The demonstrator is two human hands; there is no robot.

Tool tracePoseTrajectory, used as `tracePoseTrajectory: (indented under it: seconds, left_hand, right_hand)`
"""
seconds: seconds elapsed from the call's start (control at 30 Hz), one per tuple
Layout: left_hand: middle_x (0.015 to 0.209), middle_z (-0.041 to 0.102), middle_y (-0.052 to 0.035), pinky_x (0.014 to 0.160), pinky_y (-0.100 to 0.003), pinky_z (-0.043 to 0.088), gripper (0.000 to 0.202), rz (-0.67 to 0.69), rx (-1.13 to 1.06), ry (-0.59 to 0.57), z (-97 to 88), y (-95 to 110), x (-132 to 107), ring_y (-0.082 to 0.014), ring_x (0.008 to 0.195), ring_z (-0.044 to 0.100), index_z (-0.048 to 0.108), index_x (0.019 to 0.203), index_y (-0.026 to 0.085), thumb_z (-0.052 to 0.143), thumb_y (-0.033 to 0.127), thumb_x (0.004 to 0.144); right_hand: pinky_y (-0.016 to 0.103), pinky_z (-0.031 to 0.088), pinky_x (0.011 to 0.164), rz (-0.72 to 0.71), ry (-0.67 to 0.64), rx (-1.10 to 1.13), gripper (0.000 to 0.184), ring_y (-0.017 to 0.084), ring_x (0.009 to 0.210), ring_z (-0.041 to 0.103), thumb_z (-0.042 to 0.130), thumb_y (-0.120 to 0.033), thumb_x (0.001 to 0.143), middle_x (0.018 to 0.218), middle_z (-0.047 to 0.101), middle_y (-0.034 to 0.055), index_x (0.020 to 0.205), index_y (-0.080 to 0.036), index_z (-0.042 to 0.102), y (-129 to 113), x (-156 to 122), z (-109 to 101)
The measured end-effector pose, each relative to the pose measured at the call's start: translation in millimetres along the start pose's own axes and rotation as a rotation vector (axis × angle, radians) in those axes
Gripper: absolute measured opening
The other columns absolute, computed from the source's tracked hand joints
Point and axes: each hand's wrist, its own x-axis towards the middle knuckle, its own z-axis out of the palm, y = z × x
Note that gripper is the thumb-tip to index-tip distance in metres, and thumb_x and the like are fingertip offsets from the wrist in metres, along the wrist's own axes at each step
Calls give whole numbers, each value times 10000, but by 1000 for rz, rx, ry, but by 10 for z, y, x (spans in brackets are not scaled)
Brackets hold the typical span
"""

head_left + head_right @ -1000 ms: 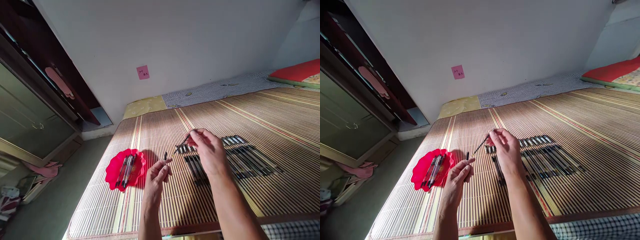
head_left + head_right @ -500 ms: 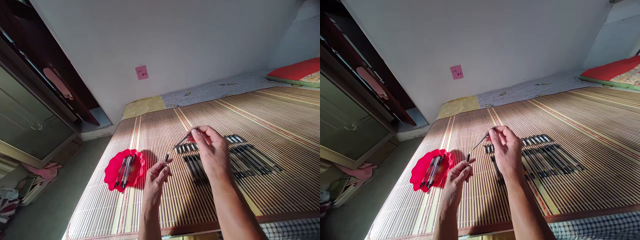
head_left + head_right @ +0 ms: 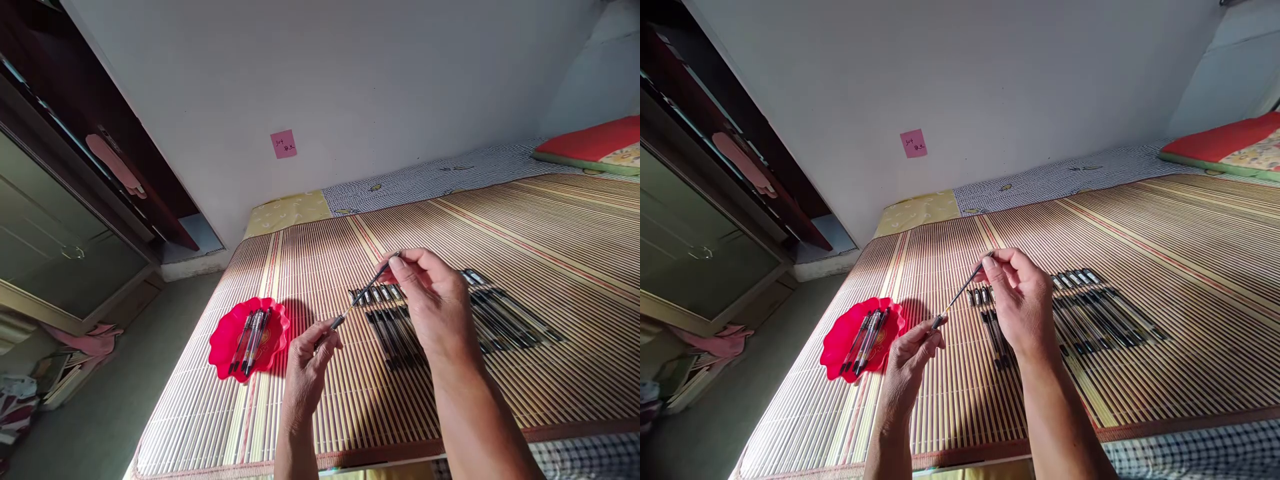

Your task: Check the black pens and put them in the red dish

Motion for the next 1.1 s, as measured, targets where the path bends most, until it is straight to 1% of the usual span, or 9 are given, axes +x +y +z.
tracePoseTrajectory:
  seconds: [0.13, 0.27, 0.37, 0.47, 0.53, 0.67, 0.87, 1.03, 1.1]
  left_hand:
    - [777, 624, -21, 755, -298, 402, 317, 1, -6, -12, 20, 8, 3, -182, 770, 526, 827, 1144, 206, 686, 424, 961]
    - [777, 626, -22, 741, -296, 401, 325, -12, 12, 2, 29, 16, 7, -179, 761, 523, 822, 1152, 204, 687, 426, 957]
    - [770, 636, -26, 713, -290, 393, 302, -18, 31, 12, 26, 35, 6, -170, 735, 502, 827, 1094, 194, 692, 423, 952]
    - [755, 639, -32, 649, -276, 370, 288, -31, 34, 13, 34, 56, 3, -148, 685, 463, 826, 927, 170, 702, 429, 947]
    - [743, 640, -32, 607, -265, 355, 306, -46, -11, -3, 50, 64, 1, -130, 645, 436, 820, 909, 159, 710, 442, 945]
    - [718, 655, -28, 565, -246, 338, 420, -96, -191, -57, 90, 51, 2, -102, 590, 405, 798, 1166, 145, 746, 482, 921]
    - [715, 642, -24, 543, -243, 281, 509, -148, -340, -92, 116, 1, 15, -74, 559, 356, 767, 1251, 108, 750, 499, 926]
    - [755, 674, -53, 598, -262, 302, 473, -143, -358, -108, 139, 18, -3, -94, 606, 387, 779, 1224, 102, 626, 498, 1015]
    - [756, 683, -57, 601, -267, 298, 461, -147, -369, -118, 152, 32, -9, -101, 609, 388, 780, 1211, 102, 620, 489, 1018]
  right_hand:
    - [301, 624, 712, 6, 5, 34, 135, 154, 686, 707, 701, -341, 939, 807, 746, 25, 908, -210, 707, 21, 11, -5]
    - [296, 615, 709, -58, -11, -4, 137, 155, 696, 710, 695, -339, 956, 823, 750, 27, 916, -207, 693, -9, -1, 2]
    - [294, 599, 713, -134, -78, -76, 144, 162, 735, 721, 673, -345, 987, 851, 755, 33, 944, -208, 688, -57, -30, 10]
    - [299, 583, 723, -148, -199, -141, 155, 172, 762, 728, 642, -350, 1009, 852, 753, 36, 954, -211, 681, -79, -60, 24]
    - [303, 581, 730, -116, -310, -147, 169, 176, 773, 729, 622, -354, 1017, 859, 755, 41, 956, -210, 686, -70, -70, 38]
    - [318, 595, 764, -7, -545, -155, 208, 190, 816, 746, 621, -362, 1000, 907, 791, 63, 976, -201, 750, 10, -62, 52]
    - [390, 631, 872, 105, -541, -94, 289, 228, 933, 778, 638, -399, 977, 991, 817, 108, 1083, -193, 810, 168, -52, 62]
    - [350, 663, 729, 214, -638, 26, 273, 206, 851, 769, 651, -384, 965, 1049, 806, 100, 1068, -200, 825, 170, -98, 143]
    - [332, 655, 714, 230, -642, 45, 263, 209, 881, 766, 645, -381, 963, 1025, 804, 95, 1029, -198, 823, 164, -106, 167]
